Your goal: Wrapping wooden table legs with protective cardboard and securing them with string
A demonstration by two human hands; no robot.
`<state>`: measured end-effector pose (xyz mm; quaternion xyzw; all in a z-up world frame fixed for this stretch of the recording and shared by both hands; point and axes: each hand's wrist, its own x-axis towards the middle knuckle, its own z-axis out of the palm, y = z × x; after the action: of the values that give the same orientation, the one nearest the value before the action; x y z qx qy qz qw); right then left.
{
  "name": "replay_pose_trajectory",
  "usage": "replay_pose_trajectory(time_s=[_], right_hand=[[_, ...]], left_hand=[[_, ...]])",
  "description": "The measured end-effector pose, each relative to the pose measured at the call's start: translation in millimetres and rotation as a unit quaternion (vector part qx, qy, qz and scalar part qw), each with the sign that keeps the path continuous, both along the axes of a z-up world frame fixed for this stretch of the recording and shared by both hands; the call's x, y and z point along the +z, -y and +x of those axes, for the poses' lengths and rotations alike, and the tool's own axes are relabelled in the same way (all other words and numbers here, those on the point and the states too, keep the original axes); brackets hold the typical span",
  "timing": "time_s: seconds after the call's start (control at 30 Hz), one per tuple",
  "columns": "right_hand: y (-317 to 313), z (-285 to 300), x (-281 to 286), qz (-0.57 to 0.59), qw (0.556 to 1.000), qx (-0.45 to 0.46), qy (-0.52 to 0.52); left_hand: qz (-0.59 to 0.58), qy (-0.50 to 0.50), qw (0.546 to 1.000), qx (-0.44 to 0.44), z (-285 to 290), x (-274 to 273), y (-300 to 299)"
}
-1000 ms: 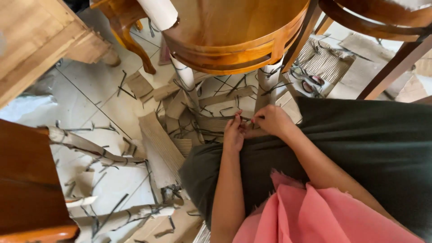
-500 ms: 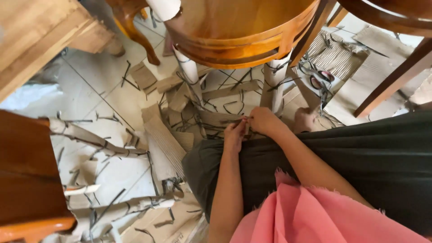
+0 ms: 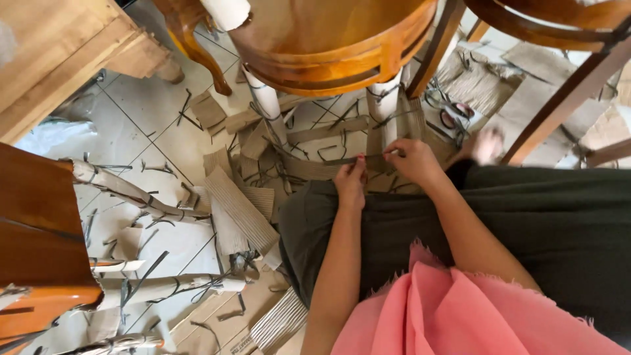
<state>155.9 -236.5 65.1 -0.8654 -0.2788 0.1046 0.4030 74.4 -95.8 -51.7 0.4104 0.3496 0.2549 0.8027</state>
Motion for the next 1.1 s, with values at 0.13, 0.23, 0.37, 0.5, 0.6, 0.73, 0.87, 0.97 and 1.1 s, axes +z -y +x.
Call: replay_pose_trajectory(time_s=[0.13,0.23,0.37,0.5,0.6,0.73,0.87,0.97,1.1], right_hand=[[2.5,3.6,-22.5,0.062,0.998,0.021,0.008],[7.4,11.8,-28.6,0.063,0.998,0.018,0.016],[0.6,19.3,-13.1,0.069,0.997,0.01,-0.02],[-4.4,41.2,-52.9,0.064,0.998,0.016,-0.007],[5.8,61.1,-66.8,0.087,0.995,0.018,-0.035],[34.3,91.5,-91.0,0.079,0.995,0.003,-0.056],[49.8,106.6,-60.2,0.052,0.997,-0.04,-0.026],[67.5,119.4,-49.4,0.031,0.996,-0.077,-0.01],[84.0,136.5,-51.4,0.072,0.991,-0.116,0.006]], left_hand=[[-0.015,0.01,1.0,-0.004,0.9,-3.1,-0.4],[-0.004,0.009,1.0,-0.004,9.2,-3.7,4.4],[0.02,-0.03,0.999,-0.008,17.9,-4.6,0.6],[0.057,-0.084,0.995,-0.015,20.6,-20.1,-14.7],[0.113,-0.099,0.988,-0.035,36.7,-34.5,-23.6],[0.132,-0.1,0.985,-0.053,43.4,-26.4,-28.1],[0.156,-0.089,0.981,-0.069,61.1,-26.2,-34.2],[0.205,-0.126,0.965,-0.1,68.9,-38.1,-38.4],[0.215,-0.267,0.914,-0.217,76.7,-64.3,-31.4]])
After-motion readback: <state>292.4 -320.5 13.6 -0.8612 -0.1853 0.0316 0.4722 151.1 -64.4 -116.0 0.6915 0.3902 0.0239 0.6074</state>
